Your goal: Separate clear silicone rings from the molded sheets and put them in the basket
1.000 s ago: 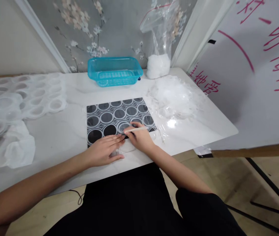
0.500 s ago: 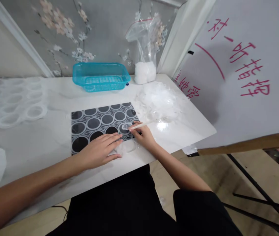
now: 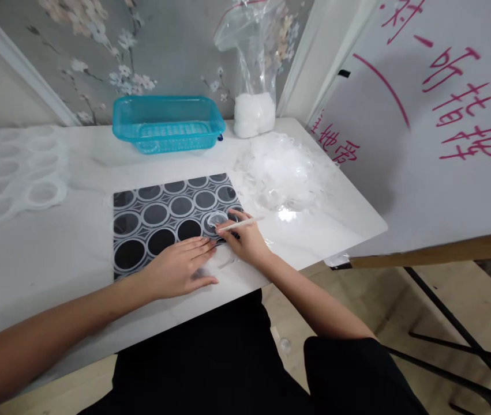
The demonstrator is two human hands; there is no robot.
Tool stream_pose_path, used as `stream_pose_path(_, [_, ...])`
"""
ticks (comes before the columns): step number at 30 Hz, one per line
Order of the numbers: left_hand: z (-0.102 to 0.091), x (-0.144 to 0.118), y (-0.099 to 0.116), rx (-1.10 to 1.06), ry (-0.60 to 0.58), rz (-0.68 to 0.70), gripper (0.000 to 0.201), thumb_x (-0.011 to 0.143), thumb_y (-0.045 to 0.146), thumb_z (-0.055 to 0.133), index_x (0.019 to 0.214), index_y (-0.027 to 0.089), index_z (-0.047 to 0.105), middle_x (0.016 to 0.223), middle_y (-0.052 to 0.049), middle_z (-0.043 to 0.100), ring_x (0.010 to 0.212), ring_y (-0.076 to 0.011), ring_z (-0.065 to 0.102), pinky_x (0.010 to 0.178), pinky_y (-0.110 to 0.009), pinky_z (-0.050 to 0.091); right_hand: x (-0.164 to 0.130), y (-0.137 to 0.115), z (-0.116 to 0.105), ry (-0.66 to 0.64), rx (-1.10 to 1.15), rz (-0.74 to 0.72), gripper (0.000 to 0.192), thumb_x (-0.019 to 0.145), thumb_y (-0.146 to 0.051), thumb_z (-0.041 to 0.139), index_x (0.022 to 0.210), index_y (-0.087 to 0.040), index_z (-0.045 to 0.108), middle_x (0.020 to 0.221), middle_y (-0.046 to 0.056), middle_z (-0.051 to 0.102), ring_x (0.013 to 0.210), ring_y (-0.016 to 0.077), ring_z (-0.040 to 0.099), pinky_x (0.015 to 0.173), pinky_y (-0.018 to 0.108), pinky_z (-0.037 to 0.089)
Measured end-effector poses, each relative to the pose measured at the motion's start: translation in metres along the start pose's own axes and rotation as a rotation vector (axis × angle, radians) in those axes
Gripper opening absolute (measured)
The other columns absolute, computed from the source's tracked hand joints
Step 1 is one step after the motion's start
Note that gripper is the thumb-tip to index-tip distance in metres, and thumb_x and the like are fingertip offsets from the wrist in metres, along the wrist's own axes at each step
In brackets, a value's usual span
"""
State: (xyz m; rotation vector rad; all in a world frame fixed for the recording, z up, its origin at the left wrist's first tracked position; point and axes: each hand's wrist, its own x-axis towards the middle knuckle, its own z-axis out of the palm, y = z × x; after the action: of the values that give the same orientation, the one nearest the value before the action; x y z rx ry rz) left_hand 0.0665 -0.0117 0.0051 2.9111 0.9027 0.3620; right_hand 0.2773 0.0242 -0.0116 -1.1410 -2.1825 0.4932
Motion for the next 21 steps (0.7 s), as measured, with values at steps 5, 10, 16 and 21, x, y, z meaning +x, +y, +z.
stream_pose_path(5, [-0.015,0.008,-0.002,-0.034,-0.118,-0.03,0.078,0.082,0.071,0.047,0.122,0.006,0.06,0.129,-0.019,0.058,0.123,-0.029,0.054,0.107,-0.039,0.04,0.033,0.004,-0.024,0.162,-0.287,-0.033,0.02,0.088,-0.016,0.052,0.092,-0.029,0.067,0.099,0.0,0.071,0.123,0.0259,0.05,0.112,0.053,0.023])
stream_pose_path(10, [-0.029,0.031,-0.003,-0.037,-0.151,0.01,0.062,0.087,0.066,0.043,0.101,0.012,0.07,0.105,-0.013,0.071,0.097,-0.0261,0.067,0.088,-0.039,0.051,0.034,0.027,-0.046,0.39,-0.094,0.111,0.023,0.093,-0.029,0.047,0.085,-0.021,0.067,0.093,0.005,0.07,0.104,0.0247,0.06,0.102,0.048,0.04])
stream_pose_path(16, [0.002,0.052,-0.002,0.11,0.06,0.09,0.062,0.093,0.057,0.039,0.122,0.006,0.059,0.132,-0.019,0.056,0.125,-0.0284,0.052,0.107,-0.04,0.038,-0.007,0.028,-0.029,0.188,0.237,0.182,0.022,0.09,-0.036,0.055,0.085,-0.023,0.072,0.091,0.002,0.074,0.108,0.0218,0.063,0.11,0.042,0.039])
stream_pose_path(21, [0.016,0.05,-0.003,0.069,0.01,0.122,0.068,0.093,0.059,0.037,0.125,0.002,0.057,0.131,-0.02,0.056,0.125,-0.0289,0.052,0.11,-0.04,0.037,-0.005,0.028,-0.029,0.132,0.222,0.222,0.021,0.09,-0.035,0.056,0.084,-0.023,0.073,0.096,0.002,0.074,0.118,0.023,0.058,0.11,0.042,0.039])
